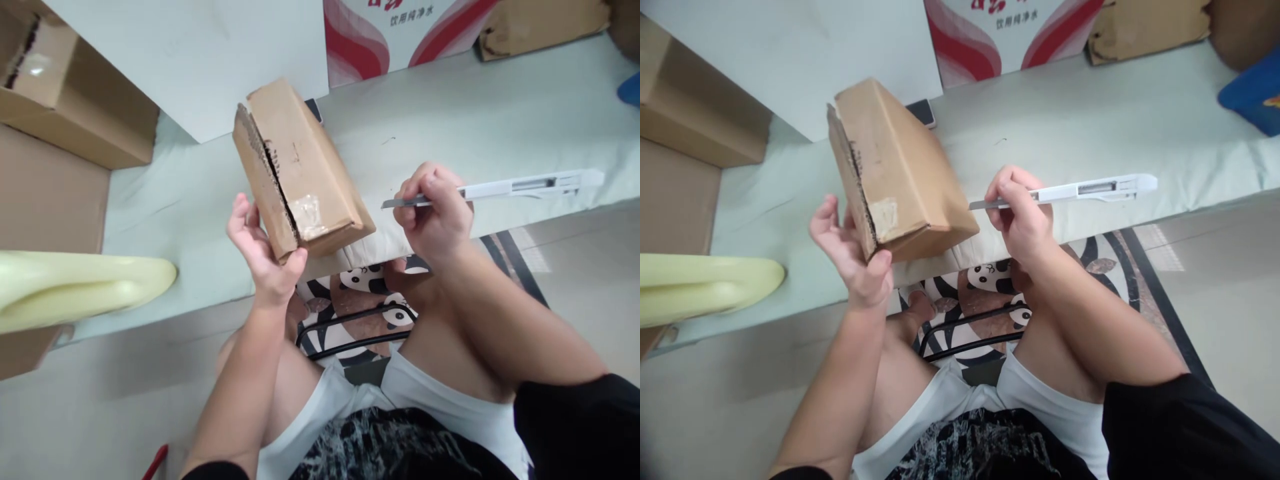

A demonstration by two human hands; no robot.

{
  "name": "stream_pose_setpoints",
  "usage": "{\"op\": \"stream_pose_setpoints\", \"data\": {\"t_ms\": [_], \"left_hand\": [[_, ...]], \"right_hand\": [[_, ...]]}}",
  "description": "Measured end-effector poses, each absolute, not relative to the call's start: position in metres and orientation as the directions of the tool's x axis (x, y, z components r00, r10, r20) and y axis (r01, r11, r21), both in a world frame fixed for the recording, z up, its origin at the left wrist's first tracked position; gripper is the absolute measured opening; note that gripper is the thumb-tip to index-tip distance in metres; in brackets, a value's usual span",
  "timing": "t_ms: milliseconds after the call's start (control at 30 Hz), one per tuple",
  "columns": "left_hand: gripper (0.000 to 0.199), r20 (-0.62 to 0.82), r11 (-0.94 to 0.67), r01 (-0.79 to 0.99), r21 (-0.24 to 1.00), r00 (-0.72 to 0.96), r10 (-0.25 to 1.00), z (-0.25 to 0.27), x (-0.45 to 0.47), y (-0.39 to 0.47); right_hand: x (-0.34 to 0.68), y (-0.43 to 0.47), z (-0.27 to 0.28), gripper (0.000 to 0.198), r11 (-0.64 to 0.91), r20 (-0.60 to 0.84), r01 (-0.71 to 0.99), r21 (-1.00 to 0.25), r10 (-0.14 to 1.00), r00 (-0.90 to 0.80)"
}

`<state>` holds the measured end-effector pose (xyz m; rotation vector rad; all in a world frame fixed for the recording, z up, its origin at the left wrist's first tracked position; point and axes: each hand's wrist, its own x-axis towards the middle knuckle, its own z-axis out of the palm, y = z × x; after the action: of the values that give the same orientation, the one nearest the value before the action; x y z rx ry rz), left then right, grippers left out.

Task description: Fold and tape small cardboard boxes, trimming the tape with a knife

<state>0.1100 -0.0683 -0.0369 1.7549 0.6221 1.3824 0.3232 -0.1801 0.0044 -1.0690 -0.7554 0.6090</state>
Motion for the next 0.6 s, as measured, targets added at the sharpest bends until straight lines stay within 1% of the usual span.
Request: {"op": "stream_pose_setpoints", "data": {"t_ms": [67,133,233,300,367,400,467,533,567,600], "left_hand": [[0.084,0.45,-0.42,-0.165,0.892,0.253,0.856,-0.034,0.111,-0.071],[0.072,0.328,-0.274,-0.255,0.927,0.202,0.923,-0.03,0.115,-0.072],[0.05,0.168,-0.112,-0.396,0.911,0.109,0.98,-0.022,0.122,-0.068],[0.044,0.064,-0.021,-0.451,0.892,0.081,0.995,-0.016,0.124,-0.06],[0.042,-0.04,0.084,-0.476,0.875,0.102,0.994,-0.013,0.123,-0.05],[0.041,-0.096,0.146,-0.487,0.861,0.126,0.987,-0.011,0.12,-0.046],[0.038,-0.27,0.339,-0.481,0.809,0.208,0.94,-0.007,0.112,-0.04],[0.041,-0.464,0.559,-0.414,0.719,0.312,0.829,0.0,0.103,-0.041],[0.042,-0.537,0.641,-0.36,0.678,0.352,0.767,0.005,0.099,-0.044],[0.049,-0.562,0.673,-0.339,0.657,0.376,0.737,0.011,0.096,-0.047]], "right_hand": [[0.321,-0.178,0.002,0.034,0.37,0.233,-0.088,-0.925,0.735,0.637],[0.32,-0.175,-0.001,0.034,0.359,0.206,-0.094,-0.928,0.709,0.674],[0.319,-0.169,-0.005,0.038,0.348,0.187,-0.089,-0.933,0.683,0.706],[0.32,-0.165,-0.006,0.043,0.371,0.202,-0.077,-0.926,0.656,0.727],[0.324,-0.163,-0.006,0.046,0.413,0.238,-0.041,-0.91,0.6,0.764],[0.328,-0.162,-0.006,0.045,0.428,0.258,-0.013,-0.904,0.571,0.78],[0.338,-0.161,-0.005,0.039,0.435,0.304,0.061,-0.899,0.516,0.801],[0.349,-0.161,-0.006,0.032,0.422,0.348,0.14,-0.896,0.468,0.812],[0.354,-0.161,-0.006,0.031,0.404,0.363,0.173,-0.898,0.46,0.81],[0.357,-0.161,-0.008,0.032,0.385,0.37,0.193,-0.902,0.463,0.805]]}}
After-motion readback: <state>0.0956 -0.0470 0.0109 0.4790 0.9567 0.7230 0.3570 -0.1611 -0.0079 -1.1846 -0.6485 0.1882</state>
